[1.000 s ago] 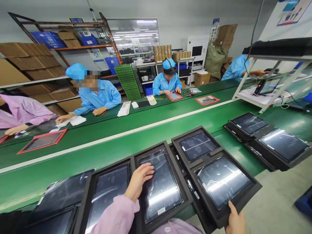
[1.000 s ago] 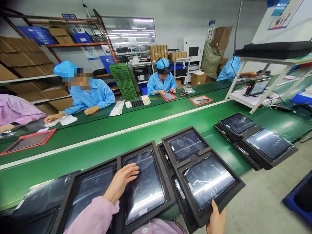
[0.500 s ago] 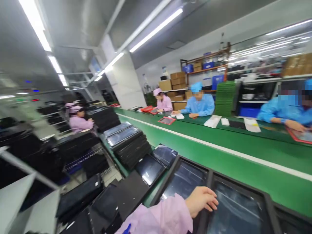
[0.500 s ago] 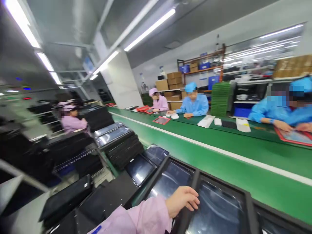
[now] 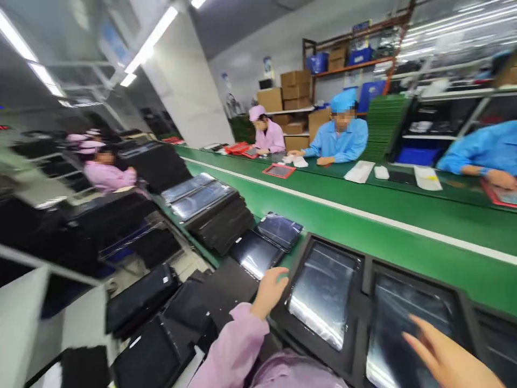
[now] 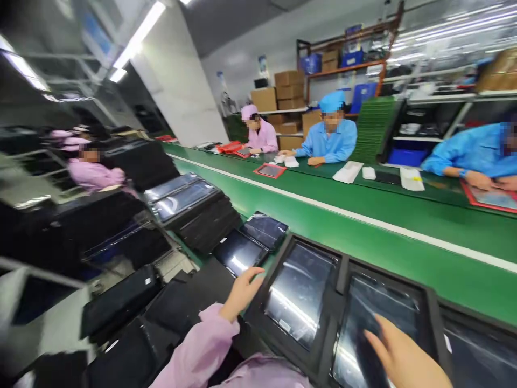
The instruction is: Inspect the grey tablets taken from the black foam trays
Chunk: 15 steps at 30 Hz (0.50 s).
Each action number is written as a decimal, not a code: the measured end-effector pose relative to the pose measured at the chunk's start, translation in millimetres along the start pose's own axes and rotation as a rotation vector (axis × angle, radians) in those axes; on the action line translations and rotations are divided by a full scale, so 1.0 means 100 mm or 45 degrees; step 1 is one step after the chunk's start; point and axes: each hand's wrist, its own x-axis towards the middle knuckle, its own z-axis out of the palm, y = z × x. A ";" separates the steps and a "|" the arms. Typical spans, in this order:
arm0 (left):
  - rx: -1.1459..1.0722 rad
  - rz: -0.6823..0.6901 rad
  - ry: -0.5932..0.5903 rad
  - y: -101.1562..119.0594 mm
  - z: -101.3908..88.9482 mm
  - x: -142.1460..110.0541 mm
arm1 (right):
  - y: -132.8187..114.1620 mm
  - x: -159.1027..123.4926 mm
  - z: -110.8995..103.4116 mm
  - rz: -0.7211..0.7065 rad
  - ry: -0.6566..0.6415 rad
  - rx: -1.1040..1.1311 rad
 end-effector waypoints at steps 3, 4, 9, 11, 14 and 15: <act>0.045 0.006 -0.114 -0.20 -0.07 0.02 | -0.52 0.01 0.36 -0.452 -0.261 -0.586; 0.071 0.022 -0.166 -0.25 -0.07 0.02 | -0.70 0.06 0.51 -0.607 -0.291 -0.750; 0.271 0.159 -0.472 -0.38 -0.03 0.04 | -1.23 0.38 1.02 -0.692 -0.089 -1.280; 0.401 0.222 -0.585 -0.36 -0.04 0.08 | -1.22 0.45 1.06 -0.593 -0.018 -1.312; 0.688 0.360 -0.806 -0.32 -0.07 0.10 | -1.09 0.49 1.02 -0.438 0.022 -1.348; 0.796 0.410 -0.876 -0.30 -0.08 0.10 | -1.04 0.49 0.99 -0.389 0.015 -1.352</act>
